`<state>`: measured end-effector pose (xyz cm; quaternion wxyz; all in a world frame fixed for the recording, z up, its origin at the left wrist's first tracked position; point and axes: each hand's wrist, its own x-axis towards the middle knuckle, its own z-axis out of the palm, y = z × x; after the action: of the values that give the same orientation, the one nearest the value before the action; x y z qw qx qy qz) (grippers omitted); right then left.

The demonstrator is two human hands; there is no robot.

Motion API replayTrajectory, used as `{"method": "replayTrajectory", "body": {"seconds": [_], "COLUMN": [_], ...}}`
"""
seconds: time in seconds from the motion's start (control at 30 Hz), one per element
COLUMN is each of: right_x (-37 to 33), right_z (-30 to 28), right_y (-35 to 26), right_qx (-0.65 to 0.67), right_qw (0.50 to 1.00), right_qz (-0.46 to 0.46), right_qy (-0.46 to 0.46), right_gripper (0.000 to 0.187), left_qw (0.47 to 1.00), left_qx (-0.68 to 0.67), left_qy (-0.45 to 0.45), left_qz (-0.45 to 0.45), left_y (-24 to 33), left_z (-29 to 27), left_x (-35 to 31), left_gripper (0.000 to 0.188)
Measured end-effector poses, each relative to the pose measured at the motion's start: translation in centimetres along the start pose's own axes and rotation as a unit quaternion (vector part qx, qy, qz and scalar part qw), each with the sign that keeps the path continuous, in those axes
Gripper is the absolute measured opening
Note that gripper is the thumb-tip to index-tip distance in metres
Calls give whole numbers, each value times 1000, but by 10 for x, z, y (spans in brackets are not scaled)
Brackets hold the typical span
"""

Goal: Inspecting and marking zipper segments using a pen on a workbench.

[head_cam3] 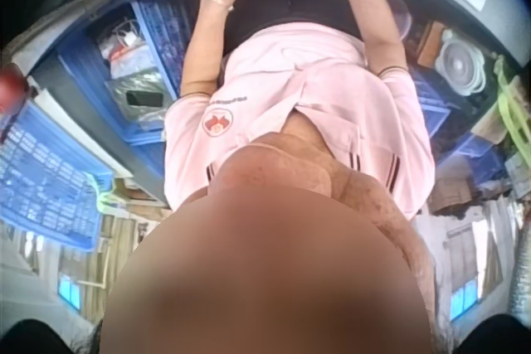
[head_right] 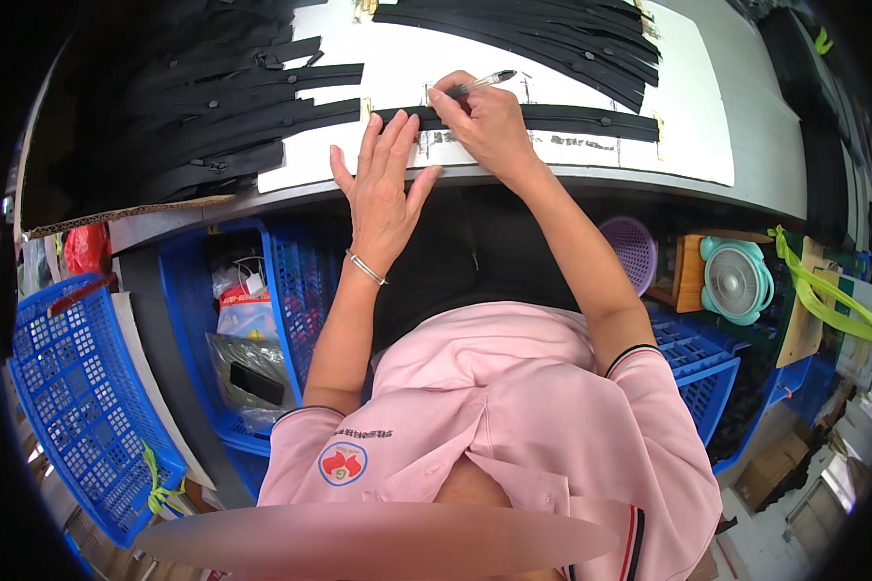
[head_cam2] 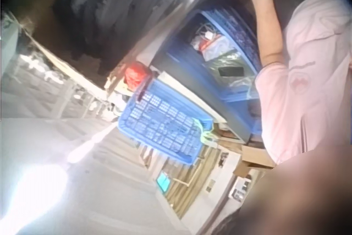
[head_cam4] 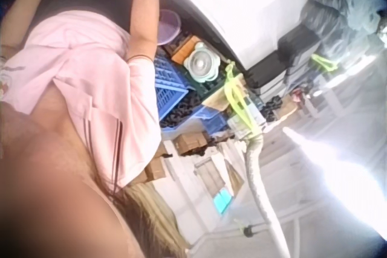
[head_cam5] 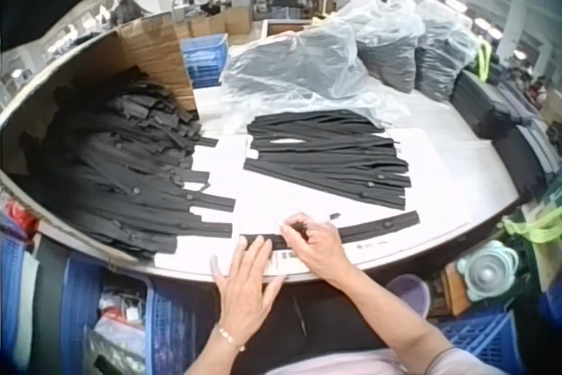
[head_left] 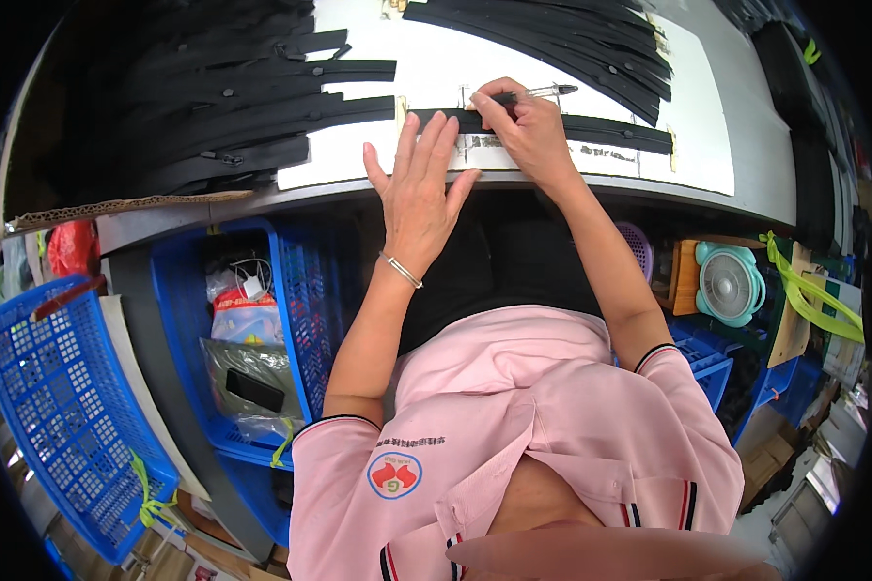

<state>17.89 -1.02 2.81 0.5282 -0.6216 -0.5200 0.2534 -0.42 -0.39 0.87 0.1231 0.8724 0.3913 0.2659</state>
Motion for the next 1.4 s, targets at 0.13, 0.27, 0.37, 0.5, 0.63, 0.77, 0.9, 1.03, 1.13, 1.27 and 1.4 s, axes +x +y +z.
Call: {"method": "replayTrajectory", "body": {"seconds": [0.13, 0.27, 0.37, 0.5, 0.63, 0.77, 0.9, 1.03, 1.13, 1.27, 1.4], "right_x": [2, 2, 2, 1, -3, -3, -2, -2, -3, -9, -16], "right_z": [3, 3, 3, 3, -1, -4, -5, -6, -12, -34, -68], "right_y": [9, 12, 8, 10, 3, 6, 17, 2, 2, -1, 6], "right_qx": [-43, -74, -98, -97, -50, -66, -90, -100, -36, 49, 2], "right_qw": [999, 996, 994, 992, 998, 995, 992, 991, 996, 997, 996], "right_qz": [-25, -43, -52, -78, -18, -39, -38, -34, -12, 45, 84], "right_qy": [-1, -1, 0, 12, -34, -71, -79, -87, -85, -37, 0], "right_gripper": [22, 22, 25, 28, 28, 28, 28, 23, 19, 19, 19], "left_qw": [1000, 1000, 1000, 1000, 1000, 1000, 1000, 1000, 1000, 1000, 1000], "left_qx": [7, 5, 8, 10, 10, 9, 8, 5, -1, 5, 8], "left_qy": [1, 1, 5, 4, 4, 6, 6, -1, -12, -15, -11], "left_qz": [8, 8, 11, 11, 6, 7, 10, 5, 1, 3, 3], "left_y": [-3, -2, -2, -1, -2, -1, 0, 1, 0, 0, -2], "left_z": [1, 1, 3, 2, 2, 2, 1, 0, 0, 0, 1], "left_x": [-1, 0, 0, -1, -1, 0, 1, 2, 1, 0, -1], "left_gripper": [62, 62, 61, 61, 61, 61, 61, 59, 60, 62, 62]}}
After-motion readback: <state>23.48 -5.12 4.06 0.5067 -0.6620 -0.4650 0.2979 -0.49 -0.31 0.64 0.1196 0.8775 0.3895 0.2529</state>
